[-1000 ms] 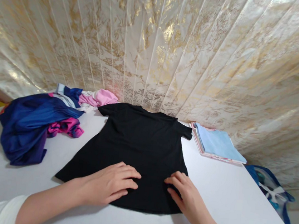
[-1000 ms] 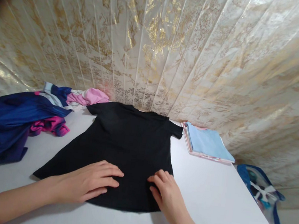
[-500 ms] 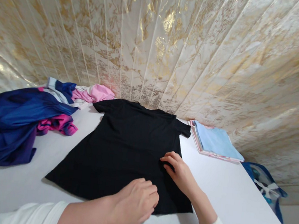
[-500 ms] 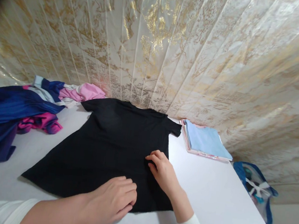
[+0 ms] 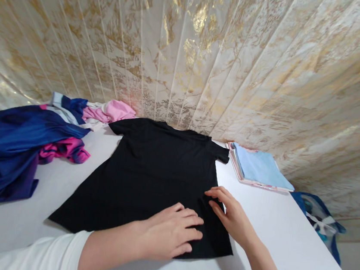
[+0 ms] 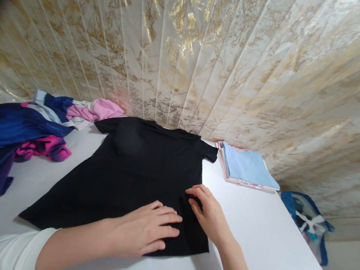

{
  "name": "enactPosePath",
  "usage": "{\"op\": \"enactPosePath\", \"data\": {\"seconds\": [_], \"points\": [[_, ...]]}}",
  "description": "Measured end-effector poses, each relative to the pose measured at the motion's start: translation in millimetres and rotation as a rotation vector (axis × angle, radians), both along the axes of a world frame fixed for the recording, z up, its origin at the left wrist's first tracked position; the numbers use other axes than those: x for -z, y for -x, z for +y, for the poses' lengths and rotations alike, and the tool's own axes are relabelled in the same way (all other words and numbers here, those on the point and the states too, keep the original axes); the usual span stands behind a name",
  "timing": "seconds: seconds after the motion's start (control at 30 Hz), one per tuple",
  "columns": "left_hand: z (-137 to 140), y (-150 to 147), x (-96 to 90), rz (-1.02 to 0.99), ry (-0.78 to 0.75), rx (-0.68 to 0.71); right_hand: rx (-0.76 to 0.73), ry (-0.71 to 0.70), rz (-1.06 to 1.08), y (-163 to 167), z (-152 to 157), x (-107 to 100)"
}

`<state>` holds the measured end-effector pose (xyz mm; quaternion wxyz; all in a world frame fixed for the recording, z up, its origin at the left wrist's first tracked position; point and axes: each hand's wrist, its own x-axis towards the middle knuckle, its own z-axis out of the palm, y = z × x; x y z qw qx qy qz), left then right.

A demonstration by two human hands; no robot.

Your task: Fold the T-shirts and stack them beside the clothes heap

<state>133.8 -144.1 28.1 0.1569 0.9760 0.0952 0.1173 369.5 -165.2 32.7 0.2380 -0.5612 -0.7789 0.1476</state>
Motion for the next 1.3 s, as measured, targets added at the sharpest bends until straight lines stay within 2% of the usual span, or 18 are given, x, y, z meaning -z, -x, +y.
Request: {"op": "enactPosePath", "data": {"seconds": [0.07, 0.2, 0.37, 0.43, 0.5, 0.6, 0.73, 0.83, 1.03, 1.17, 1.3], "points": [[9, -3, 8.6, -0.002, -0.03, -0.041, -0.027, 0.028, -0.012, -6, -2, 3], [16, -1, 15.3, 0.016, -0.043, -0.09, 0.025, -0.068, -0.113, -8, 3, 11], [9, 4, 7.3, -0.009, -0.048, 0.02, -0.031, -0.085, -0.104, 3, 11, 18], [8, 4, 7.1, -0.003, -0.035, 0.07, -0.015, -0.12, -0.159, 6, 15, 23], [9, 5, 7.9, 0.004, -0.032, 0.053, 0.023, -0.147, -0.223, 8, 16, 26], [12, 6, 5.8, -0.004, -0.041, -0.019, 0.039, -0.154, -0.259, 15, 13, 23], [7, 2, 0.8, -0.047, 0.0, 0.075, -0.03, -0.096, -0.249, 26, 10, 15], [0, -4, 4.8, -0.048, 0.065, 0.14, -0.044, -0.083, -0.263, 22, 25, 16], [3, -1, 9.7, -0.004, 0.112, 0.136, -0.097, -0.056, -0.189, 8, 51, 17], [4, -7, 1.8, 0.007, 0.068, 0.112, -0.128, -0.053, -0.134, 13, 48, 15], [-2, -28, 0.3, 0.008, -0.026, 0.148, -0.155, -0.054, -0.131, 15, 53, 14]]}}
